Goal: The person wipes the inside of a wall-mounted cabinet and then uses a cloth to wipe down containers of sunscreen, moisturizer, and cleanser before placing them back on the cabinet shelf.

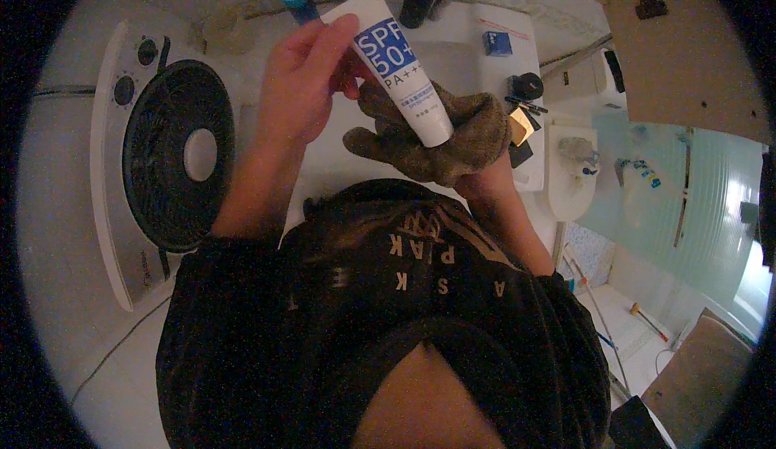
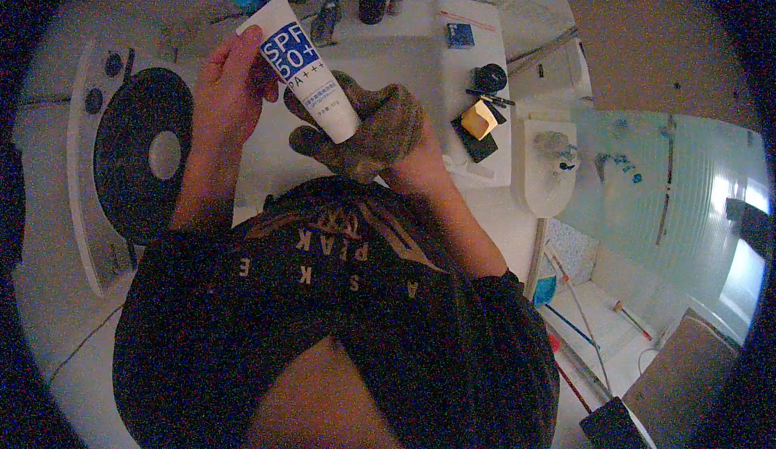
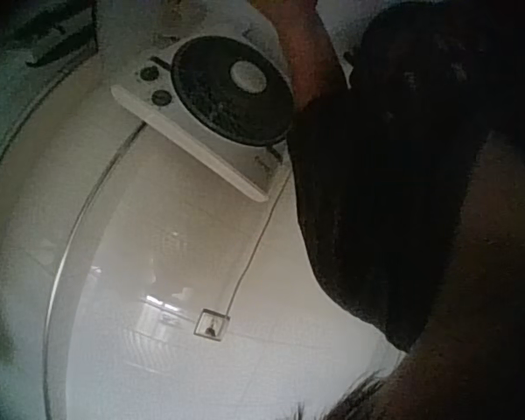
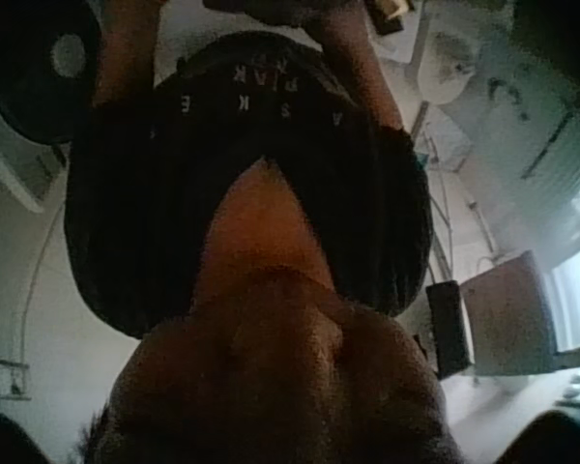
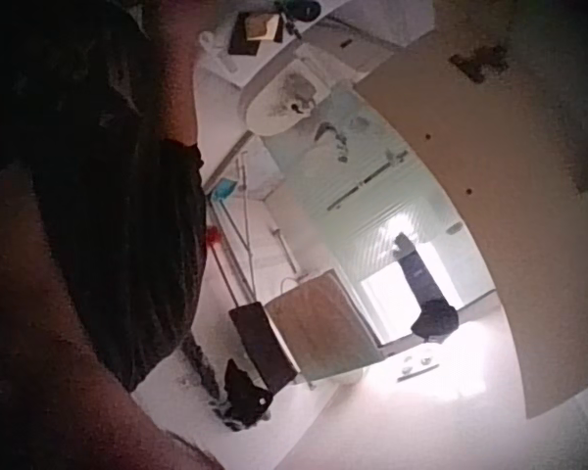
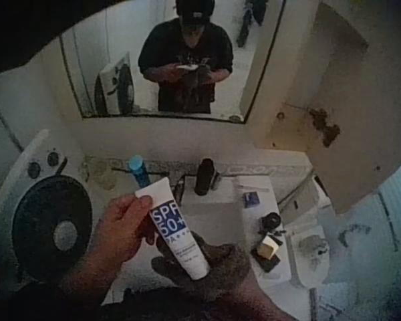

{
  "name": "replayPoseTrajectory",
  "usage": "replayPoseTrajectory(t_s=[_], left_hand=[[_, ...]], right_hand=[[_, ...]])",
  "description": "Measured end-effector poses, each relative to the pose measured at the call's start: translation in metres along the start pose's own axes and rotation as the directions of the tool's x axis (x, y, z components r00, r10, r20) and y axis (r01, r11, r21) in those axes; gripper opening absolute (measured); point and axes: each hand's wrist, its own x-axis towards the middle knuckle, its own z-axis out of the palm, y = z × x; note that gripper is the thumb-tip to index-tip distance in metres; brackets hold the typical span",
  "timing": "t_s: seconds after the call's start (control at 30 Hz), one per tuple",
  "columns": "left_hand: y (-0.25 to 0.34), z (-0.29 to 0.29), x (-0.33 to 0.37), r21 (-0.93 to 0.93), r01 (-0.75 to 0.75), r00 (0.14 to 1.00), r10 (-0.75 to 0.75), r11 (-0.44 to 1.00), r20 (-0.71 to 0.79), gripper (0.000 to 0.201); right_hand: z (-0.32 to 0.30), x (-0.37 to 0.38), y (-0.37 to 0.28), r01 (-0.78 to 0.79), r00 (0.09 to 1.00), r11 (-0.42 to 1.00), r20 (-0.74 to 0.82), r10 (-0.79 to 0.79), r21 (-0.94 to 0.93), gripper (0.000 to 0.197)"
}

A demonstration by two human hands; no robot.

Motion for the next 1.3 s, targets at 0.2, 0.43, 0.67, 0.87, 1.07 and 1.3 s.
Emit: replayPoseTrajectory(t_s=[0.2,0.43,0.67,0.87,1.07,1.3], left_hand=[[0.002,0.010,-0.008,-0.006,-0.088,0.993,0.088,0.996,0.080,0.021],[0.002,0.020,-0.011,-0.104,-0.040,0.986,0.056,0.994,0.156,0.026],[0.012,0.022,-0.015,-0.093,-0.053,0.991,0.064,0.994,0.119,0.027],[0.008,0.017,-0.013,-0.045,-0.062,0.989,0.067,0.997,0.132,0.028],[-0.007,0.033,-0.030,0.089,-0.082,0.978,0.062,0.993,0.201,0.031],[-0.022,0.031,-0.033,0.134,0.006,0.957,-0.045,0.991,0.287,0.030]], right_hand=[[0.005,0.003,-0.015,0.074,0.994,0.997,0.081,-0.073,-0.016,0.048],[0.013,-0.003,-0.011,0.261,0.965,0.965,0.019,-0.261,0.008,0.055],[-0.001,-0.011,-0.030,0.190,0.981,0.976,0.047,-0.186,-0.108,0.052],[0.001,-0.009,-0.024,0.278,0.960,0.954,0.062,-0.272,-0.114,0.042],[0.014,-0.002,-0.025,0.397,0.917,0.914,-0.016,-0.400,-0.089,0.036],[0.000,0.007,-0.005,0.413,0.895,0.888,-0.090,-0.437,-0.200,0.026]])
